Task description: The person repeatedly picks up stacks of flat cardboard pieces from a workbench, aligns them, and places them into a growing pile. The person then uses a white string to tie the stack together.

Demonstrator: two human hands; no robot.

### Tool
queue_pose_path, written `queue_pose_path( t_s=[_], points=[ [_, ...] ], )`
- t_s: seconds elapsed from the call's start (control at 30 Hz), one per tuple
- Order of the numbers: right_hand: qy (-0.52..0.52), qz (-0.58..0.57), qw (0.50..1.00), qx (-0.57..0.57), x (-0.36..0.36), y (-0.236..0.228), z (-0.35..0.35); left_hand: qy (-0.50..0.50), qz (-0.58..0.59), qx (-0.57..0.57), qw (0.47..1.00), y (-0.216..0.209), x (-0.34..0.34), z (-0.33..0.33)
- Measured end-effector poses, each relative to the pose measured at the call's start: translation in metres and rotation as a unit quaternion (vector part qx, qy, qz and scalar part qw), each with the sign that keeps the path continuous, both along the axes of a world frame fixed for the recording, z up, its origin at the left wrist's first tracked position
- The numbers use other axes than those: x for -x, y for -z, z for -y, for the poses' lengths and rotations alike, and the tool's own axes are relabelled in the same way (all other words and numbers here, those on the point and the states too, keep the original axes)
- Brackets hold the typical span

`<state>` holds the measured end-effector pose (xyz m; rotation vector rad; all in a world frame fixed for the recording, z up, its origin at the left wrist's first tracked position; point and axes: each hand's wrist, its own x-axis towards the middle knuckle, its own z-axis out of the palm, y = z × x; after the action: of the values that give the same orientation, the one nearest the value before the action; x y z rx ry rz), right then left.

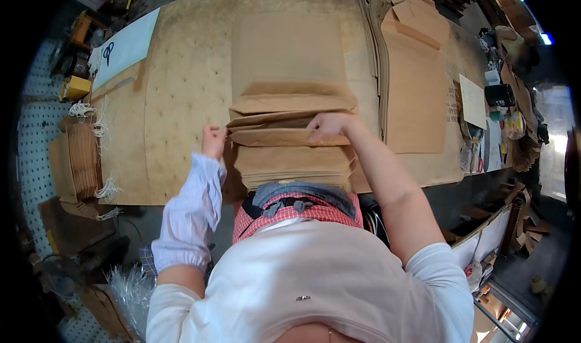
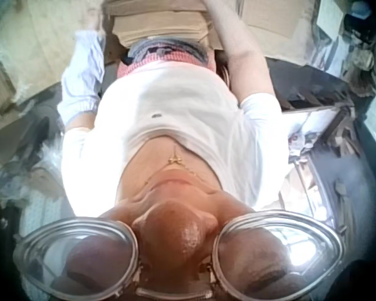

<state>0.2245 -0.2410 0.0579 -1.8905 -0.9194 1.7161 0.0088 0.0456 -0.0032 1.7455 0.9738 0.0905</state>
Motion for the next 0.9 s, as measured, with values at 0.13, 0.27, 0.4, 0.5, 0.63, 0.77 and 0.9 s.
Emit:
queue_pose_path(
  t_s=[0.13, 0.27, 0.4, 0.5, 0.63, 0.77, 0.9],
  points=[
    [-0.005, 0.014, 0.999, 0.049, -0.008, -0.009, -0.007, -0.059, -0.065, 0.398, 0.913, -0.035, 0.023, 0.008],
    [-0.112, 0.096, 0.984, 0.098, 0.013, 0.015, -0.002, -0.075, -0.092, 0.26, 0.958, -0.03, 0.025, 0.039],
    [-0.195, 0.237, 0.948, 0.079, 0.014, 0.066, 0.056, -0.11, -0.082, 0.166, 0.976, -0.022, 0.033, 0.067],
    [-0.185, 0.302, 0.932, 0.081, 0.012, 0.075, 0.101, -0.127, -0.05, 0.346, 0.928, 0.003, 0.054, 0.061],
    [0.05, 0.165, 0.971, 0.163, 0.036, 0.049, 0.119, -0.041, -0.043, 0.239, 0.969, 0.076, 0.084, 0.047],
    [-0.045, 0.389, 0.898, 0.202, 0.053, -0.029, 0.089, -0.198, -0.095, 0.334, 0.917, 0.026, 0.054, 0.051],
    [0.112, 0.384, 0.914, 0.062, 0.067, -0.115, 0.074, -0.183, -0.121, 0.462, 0.859, 0.013, 0.017, 0.008]
  ],
)
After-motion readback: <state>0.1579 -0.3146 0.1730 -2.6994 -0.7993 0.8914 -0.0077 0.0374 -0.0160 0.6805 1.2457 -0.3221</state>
